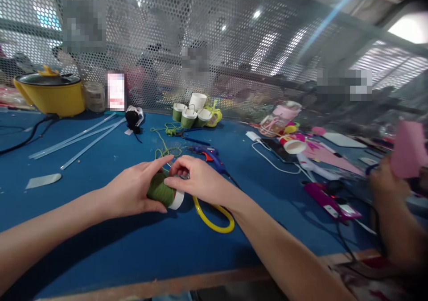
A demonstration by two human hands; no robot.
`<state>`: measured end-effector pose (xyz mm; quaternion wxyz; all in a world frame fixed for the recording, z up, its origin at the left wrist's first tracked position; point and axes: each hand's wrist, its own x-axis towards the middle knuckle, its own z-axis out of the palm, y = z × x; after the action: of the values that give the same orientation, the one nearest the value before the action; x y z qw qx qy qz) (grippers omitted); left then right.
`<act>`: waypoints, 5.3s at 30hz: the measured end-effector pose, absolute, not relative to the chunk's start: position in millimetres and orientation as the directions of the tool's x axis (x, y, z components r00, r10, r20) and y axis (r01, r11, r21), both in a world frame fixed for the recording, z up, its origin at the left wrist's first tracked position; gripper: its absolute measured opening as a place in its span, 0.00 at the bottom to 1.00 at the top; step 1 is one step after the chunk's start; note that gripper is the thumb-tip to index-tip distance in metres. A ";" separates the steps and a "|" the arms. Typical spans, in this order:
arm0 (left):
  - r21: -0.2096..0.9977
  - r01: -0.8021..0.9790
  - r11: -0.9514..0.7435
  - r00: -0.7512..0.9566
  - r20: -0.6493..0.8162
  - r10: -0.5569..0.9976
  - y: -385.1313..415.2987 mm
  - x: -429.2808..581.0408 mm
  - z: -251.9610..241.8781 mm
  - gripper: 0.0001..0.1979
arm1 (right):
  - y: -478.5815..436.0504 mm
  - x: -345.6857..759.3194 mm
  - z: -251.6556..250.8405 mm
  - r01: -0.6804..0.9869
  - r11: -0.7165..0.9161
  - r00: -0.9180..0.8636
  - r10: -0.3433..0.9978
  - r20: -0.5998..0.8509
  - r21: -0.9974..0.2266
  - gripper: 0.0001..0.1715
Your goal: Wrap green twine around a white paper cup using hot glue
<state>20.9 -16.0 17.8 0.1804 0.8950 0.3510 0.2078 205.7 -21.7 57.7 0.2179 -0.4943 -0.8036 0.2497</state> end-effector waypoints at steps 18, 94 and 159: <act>0.592 0.525 -0.612 0.632 0.211 0.746 -13.6 21.3 19.5 0.43 | -22.1 211.2 44.1 0.314 0.196 -0.290 0.951 0.103 -0.929 0.04; 0.922 0.346 -0.173 0.436 0.005 0.900 -7.6 23.9 23.1 0.28 | -20.7 211.0 37.9 0.206 0.153 -0.181 0.977 0.116 -0.967 0.12; 0.428 0.442 -0.789 0.590 0.524 0.614 -11.0 20.8 6.8 0.23 | -28.2 204.8 31.2 0.039 0.048 -0.255 0.966 0.037 -0.998 0.20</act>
<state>20.8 -11.0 6.8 0.1270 0.8825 0.2992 0.3398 204.8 -28.2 31.2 0.4312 -0.4322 -0.5816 0.5376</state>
